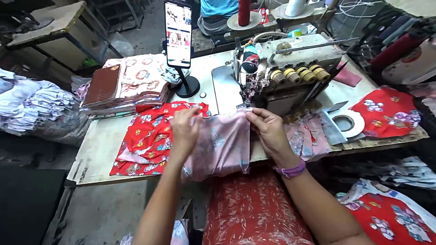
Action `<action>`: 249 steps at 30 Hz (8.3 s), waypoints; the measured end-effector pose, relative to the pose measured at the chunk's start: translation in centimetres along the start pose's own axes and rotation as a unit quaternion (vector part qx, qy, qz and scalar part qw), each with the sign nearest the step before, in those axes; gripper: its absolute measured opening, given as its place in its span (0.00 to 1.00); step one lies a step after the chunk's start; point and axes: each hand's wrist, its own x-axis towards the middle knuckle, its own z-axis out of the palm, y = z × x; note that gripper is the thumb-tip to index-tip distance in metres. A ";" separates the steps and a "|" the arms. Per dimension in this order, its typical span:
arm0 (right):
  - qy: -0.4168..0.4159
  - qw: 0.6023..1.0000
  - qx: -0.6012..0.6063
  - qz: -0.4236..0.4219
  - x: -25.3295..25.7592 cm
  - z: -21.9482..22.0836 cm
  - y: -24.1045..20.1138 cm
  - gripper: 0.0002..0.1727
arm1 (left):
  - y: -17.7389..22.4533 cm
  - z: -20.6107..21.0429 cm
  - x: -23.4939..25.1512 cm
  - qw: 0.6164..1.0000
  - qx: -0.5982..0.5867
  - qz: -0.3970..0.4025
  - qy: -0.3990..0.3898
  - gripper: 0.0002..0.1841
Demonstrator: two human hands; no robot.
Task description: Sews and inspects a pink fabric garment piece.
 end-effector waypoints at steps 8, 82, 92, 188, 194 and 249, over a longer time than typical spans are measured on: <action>-0.017 1.000 0.017 -0.007 -0.5 -1.3 -0.9 0.07 | 7.1 3.7 2.8 0.954 -0.269 0.035 -0.130 0.03; -0.066 0.988 -0.121 0.072 -9.5 -5.8 3.6 0.12 | 5.8 6.6 0.8 0.969 -0.058 0.239 -0.013 0.10; -0.069 0.995 -0.073 0.012 -3.1 -4.0 1.2 0.44 | 3.8 6.7 7.7 0.981 0.087 0.147 -0.091 0.21; -0.249 0.944 -0.085 0.200 -2.0 -5.9 0.5 0.04 | 8.7 4.8 -14.2 0.553 -0.692 -0.449 0.117 0.08; -0.425 0.881 -0.074 0.193 0.9 -5.5 1.1 0.06 | 9.5 2.6 -14.8 0.564 -0.706 -0.422 0.068 0.13; -0.042 0.980 -0.192 -0.023 -0.7 -5.8 -0.8 0.02 | 7.4 9.5 -9.8 0.803 -0.475 -0.218 0.285 0.14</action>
